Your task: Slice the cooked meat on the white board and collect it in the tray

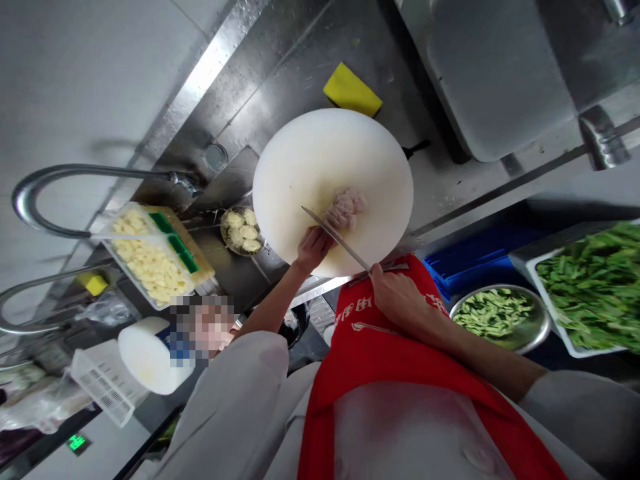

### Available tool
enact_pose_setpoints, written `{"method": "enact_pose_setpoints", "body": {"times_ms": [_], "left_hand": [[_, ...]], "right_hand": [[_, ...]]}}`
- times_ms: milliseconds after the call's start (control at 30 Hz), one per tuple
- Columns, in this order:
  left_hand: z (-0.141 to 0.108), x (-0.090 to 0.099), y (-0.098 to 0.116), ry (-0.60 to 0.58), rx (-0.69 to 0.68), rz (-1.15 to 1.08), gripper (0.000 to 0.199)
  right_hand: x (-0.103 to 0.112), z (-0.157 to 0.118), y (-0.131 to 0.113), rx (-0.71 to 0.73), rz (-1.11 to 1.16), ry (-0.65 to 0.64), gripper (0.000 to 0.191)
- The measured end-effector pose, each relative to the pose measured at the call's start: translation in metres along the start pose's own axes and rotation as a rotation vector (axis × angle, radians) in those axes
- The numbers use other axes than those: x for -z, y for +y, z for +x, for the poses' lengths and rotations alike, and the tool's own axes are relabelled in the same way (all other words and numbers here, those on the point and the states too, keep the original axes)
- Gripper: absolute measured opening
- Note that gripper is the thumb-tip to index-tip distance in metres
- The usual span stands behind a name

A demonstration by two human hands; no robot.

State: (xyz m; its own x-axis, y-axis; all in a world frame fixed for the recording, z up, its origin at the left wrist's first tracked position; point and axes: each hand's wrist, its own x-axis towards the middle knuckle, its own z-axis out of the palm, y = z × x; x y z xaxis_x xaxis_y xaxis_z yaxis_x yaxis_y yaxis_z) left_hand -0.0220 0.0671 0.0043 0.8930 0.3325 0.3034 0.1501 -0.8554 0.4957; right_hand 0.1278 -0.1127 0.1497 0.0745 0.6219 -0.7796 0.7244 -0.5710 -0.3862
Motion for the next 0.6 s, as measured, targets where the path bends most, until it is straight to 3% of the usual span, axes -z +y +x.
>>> {"method": "enact_pose_setpoints", "body": {"times_ms": [133, 333, 600], "left_hand": [[-0.001, 0.0, -0.001, -0.004, 0.015, 0.018, 0.023], [-0.002, -0.002, -0.001, -0.04, 0.015, 0.011, 0.02], [0.009, 0.012, 0.008, -0.038, 0.073, -0.052, 0.02]], "right_hand": [[0.004, 0.003, -0.003, 0.006, 0.013, 0.04, 0.028], [0.001, -0.008, 0.004, -0.048, 0.002, -0.081, 0.031], [0.025, 0.091, -0.028, 0.061, 0.069, 0.197, 0.036]]}}
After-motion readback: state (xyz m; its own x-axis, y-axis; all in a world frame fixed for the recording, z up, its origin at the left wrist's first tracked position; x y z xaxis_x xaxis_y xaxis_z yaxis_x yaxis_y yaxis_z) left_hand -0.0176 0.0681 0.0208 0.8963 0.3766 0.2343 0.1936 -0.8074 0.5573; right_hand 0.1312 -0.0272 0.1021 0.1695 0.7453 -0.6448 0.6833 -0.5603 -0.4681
